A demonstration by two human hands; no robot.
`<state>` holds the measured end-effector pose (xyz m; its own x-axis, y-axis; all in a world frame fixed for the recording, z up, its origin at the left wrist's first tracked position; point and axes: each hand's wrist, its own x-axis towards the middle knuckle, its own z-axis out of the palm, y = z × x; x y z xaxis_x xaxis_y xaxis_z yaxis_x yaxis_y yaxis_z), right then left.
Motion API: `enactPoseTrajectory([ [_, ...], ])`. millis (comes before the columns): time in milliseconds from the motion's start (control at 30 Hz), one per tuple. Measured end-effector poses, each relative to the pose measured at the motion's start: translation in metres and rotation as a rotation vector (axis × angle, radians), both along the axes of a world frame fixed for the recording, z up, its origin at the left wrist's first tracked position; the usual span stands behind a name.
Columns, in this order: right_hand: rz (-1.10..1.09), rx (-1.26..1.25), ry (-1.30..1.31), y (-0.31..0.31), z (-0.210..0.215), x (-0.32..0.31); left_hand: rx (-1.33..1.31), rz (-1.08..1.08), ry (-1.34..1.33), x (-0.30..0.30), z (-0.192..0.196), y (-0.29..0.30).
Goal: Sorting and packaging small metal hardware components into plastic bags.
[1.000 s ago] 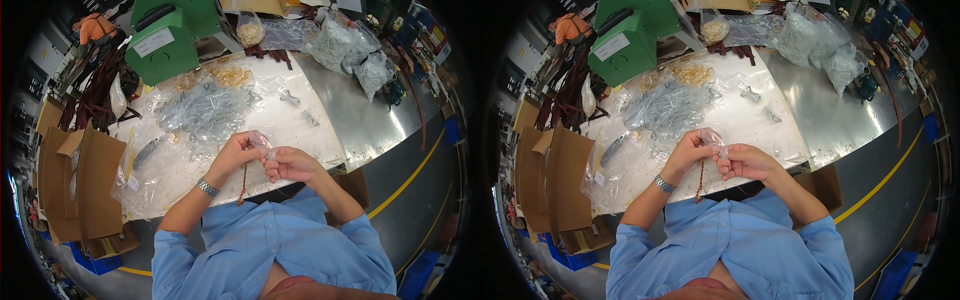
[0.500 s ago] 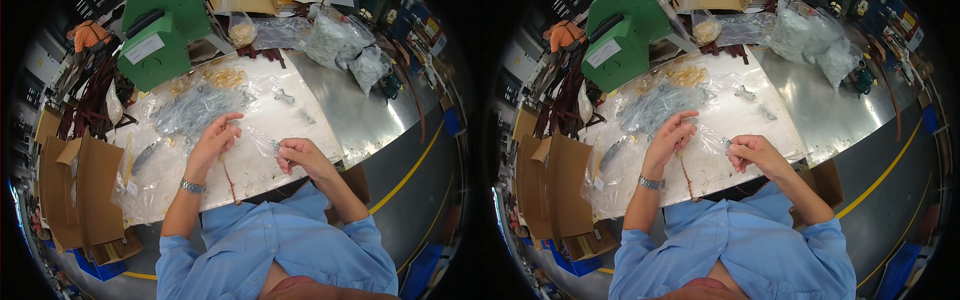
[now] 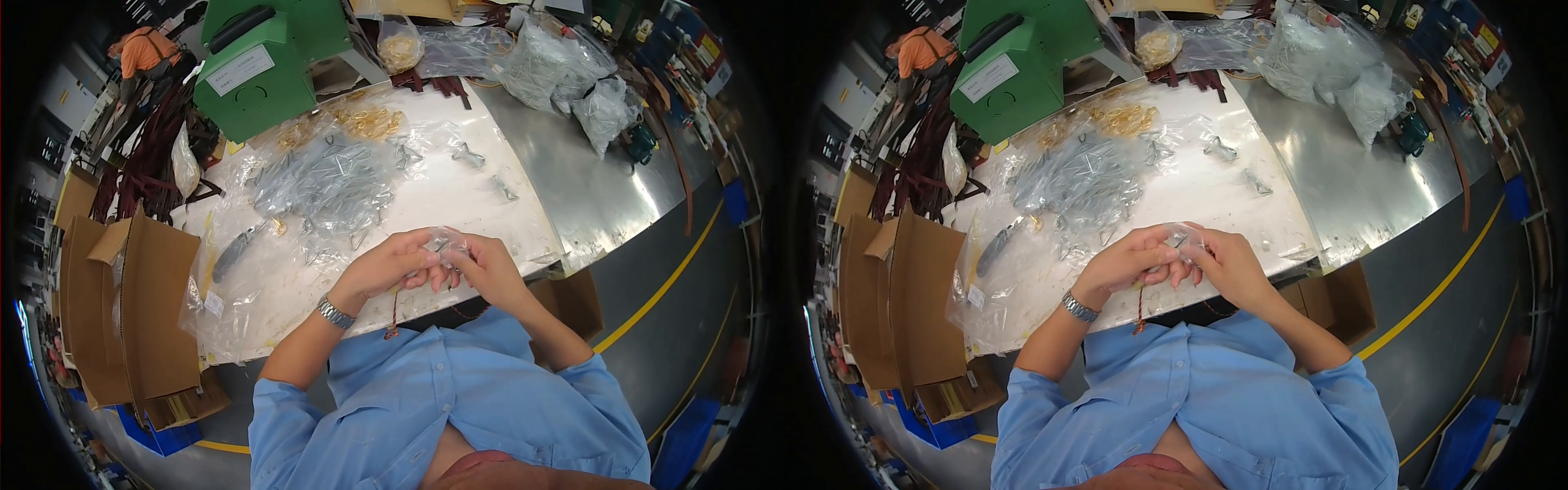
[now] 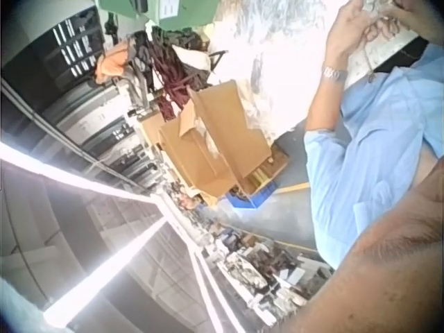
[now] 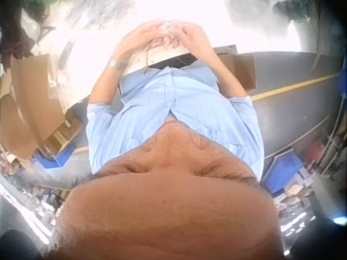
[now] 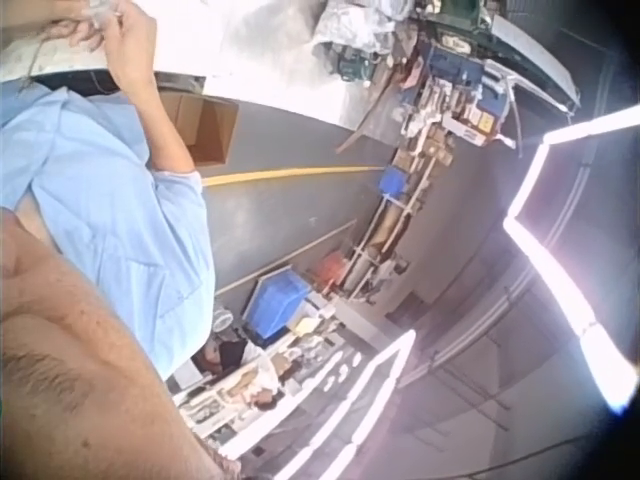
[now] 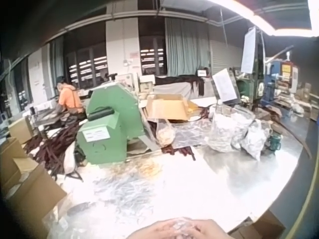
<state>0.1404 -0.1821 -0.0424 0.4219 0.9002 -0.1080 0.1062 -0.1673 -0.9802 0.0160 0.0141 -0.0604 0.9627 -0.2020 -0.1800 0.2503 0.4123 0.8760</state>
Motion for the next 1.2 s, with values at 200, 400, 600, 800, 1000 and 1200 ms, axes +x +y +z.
enactPoseTrajectory([
  [200, -0.155, -0.002, -0.369, 0.011, -0.007, -0.021, 0.555, 0.444, -0.172, 0.003, -0.028, -0.016],
  [400, -0.200, 0.068, -0.625, 0.018, -0.022, -0.015, -0.358, 0.143, 0.076, 0.001, -0.011, 0.012],
  [600, -0.311, 0.089, -0.572, 0.008, -0.013, 0.008, 0.045, 0.158, 0.067, 0.000, 0.009, 0.007],
  [800, -0.547, -0.066, -1.183, -0.010, 0.011, 0.099, 0.213, 0.252, 0.049, -0.001, 0.003, 0.015],
  [1000, -0.356, -0.235, -1.467, -0.016, -0.013, 0.172, 0.186, 0.295, 0.057, 0.004, -0.004, 0.019],
  [1200, -0.188, -0.161, -1.521, 0.058, -0.007, 0.146, 0.220, 0.355, 0.096, 0.004, -0.010, 0.021],
])
